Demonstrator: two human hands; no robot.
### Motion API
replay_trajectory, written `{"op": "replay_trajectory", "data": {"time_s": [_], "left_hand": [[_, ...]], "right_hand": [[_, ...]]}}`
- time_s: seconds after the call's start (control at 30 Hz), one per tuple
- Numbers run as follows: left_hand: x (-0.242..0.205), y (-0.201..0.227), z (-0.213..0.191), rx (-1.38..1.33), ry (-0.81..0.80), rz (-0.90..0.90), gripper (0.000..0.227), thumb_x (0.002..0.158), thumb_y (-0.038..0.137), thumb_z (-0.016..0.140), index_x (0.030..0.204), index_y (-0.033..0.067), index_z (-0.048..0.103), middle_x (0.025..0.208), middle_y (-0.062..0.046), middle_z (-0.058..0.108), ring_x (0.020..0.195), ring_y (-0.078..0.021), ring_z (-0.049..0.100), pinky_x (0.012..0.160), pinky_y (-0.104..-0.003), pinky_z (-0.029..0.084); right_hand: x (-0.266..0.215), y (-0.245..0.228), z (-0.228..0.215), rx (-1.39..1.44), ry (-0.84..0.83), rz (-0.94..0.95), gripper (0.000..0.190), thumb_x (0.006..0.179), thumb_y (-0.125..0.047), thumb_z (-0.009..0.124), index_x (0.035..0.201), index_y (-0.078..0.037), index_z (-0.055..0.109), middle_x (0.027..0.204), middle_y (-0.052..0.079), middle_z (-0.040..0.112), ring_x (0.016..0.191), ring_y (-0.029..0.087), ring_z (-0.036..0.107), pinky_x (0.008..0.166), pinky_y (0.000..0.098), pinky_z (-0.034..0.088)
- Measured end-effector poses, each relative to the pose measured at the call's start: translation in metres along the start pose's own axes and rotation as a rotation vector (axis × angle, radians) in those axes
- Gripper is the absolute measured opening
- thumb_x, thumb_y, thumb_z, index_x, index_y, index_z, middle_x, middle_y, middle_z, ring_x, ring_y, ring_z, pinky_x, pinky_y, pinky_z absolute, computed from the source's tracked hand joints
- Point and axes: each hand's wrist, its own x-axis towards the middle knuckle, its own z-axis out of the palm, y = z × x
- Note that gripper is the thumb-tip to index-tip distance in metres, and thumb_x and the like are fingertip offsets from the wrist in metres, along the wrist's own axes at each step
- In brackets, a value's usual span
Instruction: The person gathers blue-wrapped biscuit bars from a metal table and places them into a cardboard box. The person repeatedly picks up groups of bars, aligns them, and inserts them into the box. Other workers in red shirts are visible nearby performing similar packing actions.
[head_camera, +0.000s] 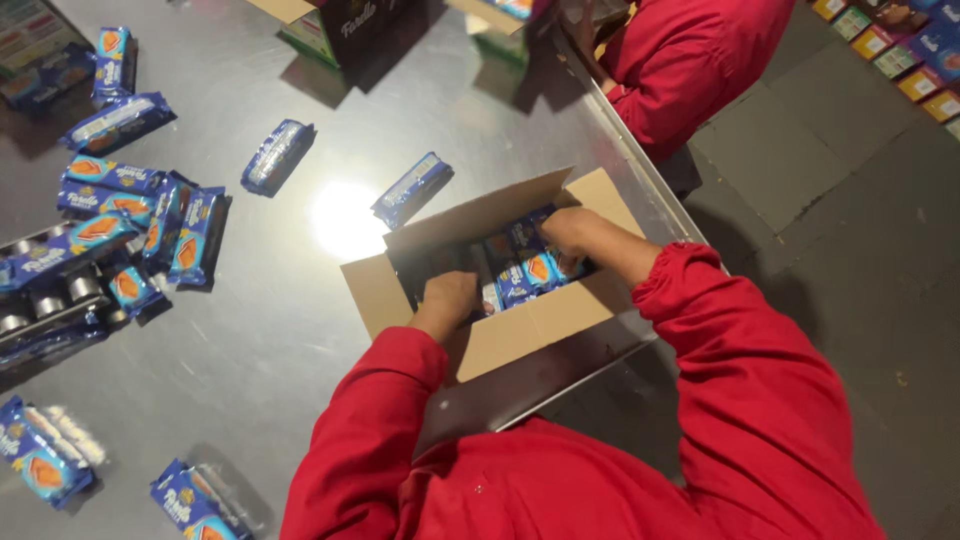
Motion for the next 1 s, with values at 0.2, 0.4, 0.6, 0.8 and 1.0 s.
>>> {"op": "replay_trajectory", "data": {"time_s": [0.2, 0.4, 0.6, 0.8, 1.0], "left_hand": [[0.025, 0.023, 0.019, 0.27, 0.014, -0.017, 0.041, 0.079, 0.04, 0.082, 0.105, 0.0089, 0.078, 0.108, -0.016, 0.075, 0.104, -0.0332, 0.071, 0.084, -0.044, 0.057], [0.027, -0.015, 0.01, 0.12, -0.097, 0.165, 0.03, 0.078, 0.027, 0.083, 0.101, 0.0084, 0.078, 0.103, -0.016, 0.075, 0.099, -0.0338, 0.072, 0.08, -0.044, 0.058], [0.021, -0.07, 0.014, 0.122, 0.2, 0.113, 0.012, 0.083, 0.012, 0.076, 0.095, 0.0089, 0.078, 0.098, -0.014, 0.076, 0.092, -0.0321, 0.073, 0.074, -0.043, 0.059], [0.032, -0.053, 0.022, 0.384, 0.291, -0.005, 0.014, 0.084, 0.013, 0.072, 0.096, 0.0114, 0.079, 0.1, -0.011, 0.076, 0.093, -0.0288, 0.074, 0.074, -0.04, 0.058], [0.019, -0.058, 0.017, 0.635, 0.417, 0.103, 0.017, 0.085, 0.013, 0.068, 0.098, 0.0139, 0.079, 0.102, -0.008, 0.077, 0.095, -0.0255, 0.074, 0.075, -0.037, 0.058]], "right_hand": [[0.067, -0.003, 0.092, 0.044, 0.372, 0.017, 0.034, 0.085, -0.013, 0.072, 0.118, -0.006, 0.07, 0.095, 0.021, 0.075, 0.089, 0.038, 0.074, 0.076, 0.0485, 0.058], [0.042, -0.007, 0.065, 0.203, 0.196, 0.063, 0.036, 0.09, -0.017, 0.07, 0.124, -0.007, 0.067, 0.097, 0.021, 0.074, 0.089, 0.039, 0.074, 0.074, 0.0491, 0.059], [0.01, -0.068, 0.004, 0.211, 0.166, -0.134, 0.05, 0.064, -0.035, 0.095, 0.095, -0.002, 0.076, 0.095, 0.02, 0.074, 0.092, 0.039, 0.071, 0.079, 0.0484, 0.056], [0.049, -0.099, 0.035, 0.104, 0.061, -0.128, 0.048, 0.058, -0.033, 0.096, 0.091, -0.004, 0.079, 0.093, 0.019, 0.075, 0.091, 0.037, 0.073, 0.079, 0.0471, 0.057], [0.027, -0.086, 0.025, 0.162, 0.091, -0.15, 0.048, 0.056, -0.032, 0.096, 0.094, -0.006, 0.079, 0.093, 0.019, 0.075, 0.093, 0.036, 0.073, 0.082, 0.0463, 0.057]]}}
